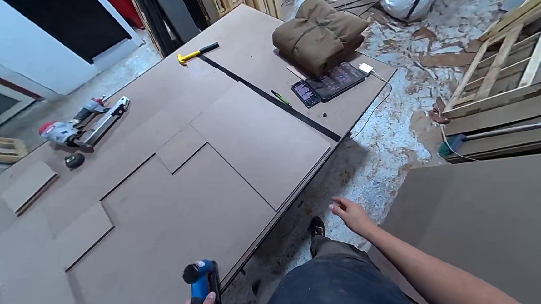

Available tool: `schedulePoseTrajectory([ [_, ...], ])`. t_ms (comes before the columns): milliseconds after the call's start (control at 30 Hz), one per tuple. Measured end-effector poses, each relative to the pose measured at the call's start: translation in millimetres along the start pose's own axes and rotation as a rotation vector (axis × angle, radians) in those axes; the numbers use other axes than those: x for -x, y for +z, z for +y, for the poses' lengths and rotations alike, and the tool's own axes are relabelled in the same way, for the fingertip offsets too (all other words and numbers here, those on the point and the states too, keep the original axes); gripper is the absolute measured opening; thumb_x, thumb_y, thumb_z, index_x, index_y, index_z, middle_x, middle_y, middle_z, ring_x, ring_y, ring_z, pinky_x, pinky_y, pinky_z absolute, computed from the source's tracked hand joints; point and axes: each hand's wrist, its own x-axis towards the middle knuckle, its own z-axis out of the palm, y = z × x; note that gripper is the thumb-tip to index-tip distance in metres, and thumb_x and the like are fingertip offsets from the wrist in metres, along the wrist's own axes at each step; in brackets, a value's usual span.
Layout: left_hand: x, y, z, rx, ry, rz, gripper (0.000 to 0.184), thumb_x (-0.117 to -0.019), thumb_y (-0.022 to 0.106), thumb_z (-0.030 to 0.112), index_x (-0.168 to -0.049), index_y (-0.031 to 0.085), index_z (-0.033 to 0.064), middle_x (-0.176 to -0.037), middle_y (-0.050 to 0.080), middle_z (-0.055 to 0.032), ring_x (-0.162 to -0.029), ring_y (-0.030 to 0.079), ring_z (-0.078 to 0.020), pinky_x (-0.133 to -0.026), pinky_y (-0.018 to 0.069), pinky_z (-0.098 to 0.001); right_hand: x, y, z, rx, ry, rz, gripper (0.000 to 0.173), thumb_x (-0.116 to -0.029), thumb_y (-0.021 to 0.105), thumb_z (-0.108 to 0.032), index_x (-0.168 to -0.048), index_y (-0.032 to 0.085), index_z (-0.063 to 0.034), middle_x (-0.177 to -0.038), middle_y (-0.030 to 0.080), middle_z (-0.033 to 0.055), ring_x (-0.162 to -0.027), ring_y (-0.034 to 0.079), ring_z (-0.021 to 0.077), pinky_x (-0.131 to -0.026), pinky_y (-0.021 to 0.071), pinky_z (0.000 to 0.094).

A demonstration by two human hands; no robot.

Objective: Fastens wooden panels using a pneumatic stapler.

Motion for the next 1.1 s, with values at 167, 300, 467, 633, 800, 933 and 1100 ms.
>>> schedulePoseTrajectory([
  [167, -46.3, 41.7, 29.0, -0.256, 0.206, 0.128, 0.073, -0.1012, 0.052, 0.016, -0.164, 0.017, 0.0054, -0.149, 0.050, -0.0299, -0.130, 0.058, -0.0433, -0.108, 0.0450, -0.0624, -70.1, -67.1, -16.6, 0.233, -0.086, 0.087, 0.053, -0.1012, 0.060, -0.048, -0.144, 0.058, -0.0166, -0.121, 0.072, 0.0028, -0.111, 0.070, 0.0164, -0.101, 0.0559, 0.0450],
  [300, -104.1, 61.1, 56.3, -0.491, 0.207, 0.228, 0.077, -0.0997, 0.063, 0.013, -0.164, 0.022, 0.0068, -0.145, 0.052, -0.0326, -0.132, 0.055, -0.0480, -0.109, 0.0447, -0.0630, -120.8, -91.4, -43.6, 0.309, -0.170, 0.194, 0.052, -0.1004, 0.064, -0.041, -0.144, 0.058, -0.0133, -0.133, 0.066, 0.0108, -0.119, 0.066, 0.0261, -0.103, 0.0534, 0.0512],
  [467, -126.4, 84.9, 79.5, -0.680, 0.242, 0.304, 0.066, -0.0950, 0.066, 0.019, -0.155, 0.044, 0.0051, -0.149, 0.047, -0.0321, -0.138, 0.047, -0.0480, -0.112, 0.0420, -0.0618, -171.9, -99.7, -63.2, 0.426, -0.168, 0.286, 0.056, -0.0990, 0.065, -0.041, -0.147, 0.055, -0.0132, -0.143, 0.059, 0.0144, -0.127, 0.061, 0.0326, -0.104, 0.0515, 0.0582],
  [633, -95.7, 163.7, 127.8, -0.652, 0.398, -0.141, 0.072, -0.0966, 0.066, 0.028, -0.161, 0.036, 0.0178, -0.144, 0.056, -0.0208, -0.133, 0.054, -0.0388, -0.110, 0.0464, -0.0554, -231.5, -108.0, -84.1, 0.497, -0.138, 0.101, 0.064, -0.0973, 0.065, -0.049, -0.149, 0.054, -0.0132, -0.139, 0.062, 0.0170, -0.124, 0.062, 0.0347, -0.105, 0.0487, 0.0594],
  [800, -87.4, 222.6, 150.5, -0.636, 0.421, -0.204, 0.078, -0.0938, 0.064, 0.027, -0.164, 0.031, 0.0211, -0.140, 0.058, -0.0195, -0.132, 0.054, -0.0376, -0.108, 0.0473, -0.0535, -249.1, -98.8, -90.1, 0.509, -0.132, 0.029, 0.068, -0.0905, 0.075, -0.048, -0.149, 0.055, -0.0209, -0.139, 0.060, 0.0178, -0.128, 0.059, 0.0353, -0.106, 0.0481, 0.0590],
  [933, -82.9, 237.3, 152.3, -0.635, 0.424, -0.172, 0.066, -0.0987, 0.054, 0.017, -0.161, 0.034, 0.0073, -0.139, 0.058, -0.0217, -0.132, 0.054, -0.0382, -0.110, 0.0469, -0.0502, -250.1, -100.7, -87.3, 0.460, -0.134, -0.010, 0.071, -0.0898, 0.077, -0.046, -0.152, 0.052, -0.0211, -0.142, 0.058, 0.0175, -0.131, 0.056, 0.0346, -0.108, 0.0469, 0.0576],
  [1100, -84.0, 244.1, 148.5, -0.643, 0.421, -0.151, 0.064, -0.0986, 0.052, 0.016, -0.159, 0.036, 0.0044, -0.138, 0.059, -0.0217, -0.131, 0.055, -0.0377, -0.109, 0.0478, -0.0474, -252.3, -104.8, -84.3, 0.473, -0.164, -0.040, 0.071, -0.0916, 0.075, -0.043, -0.153, 0.051, -0.0176, -0.140, 0.059, 0.0189, -0.129, 0.057, 0.0335, -0.107, 0.0472, 0.0542],
])
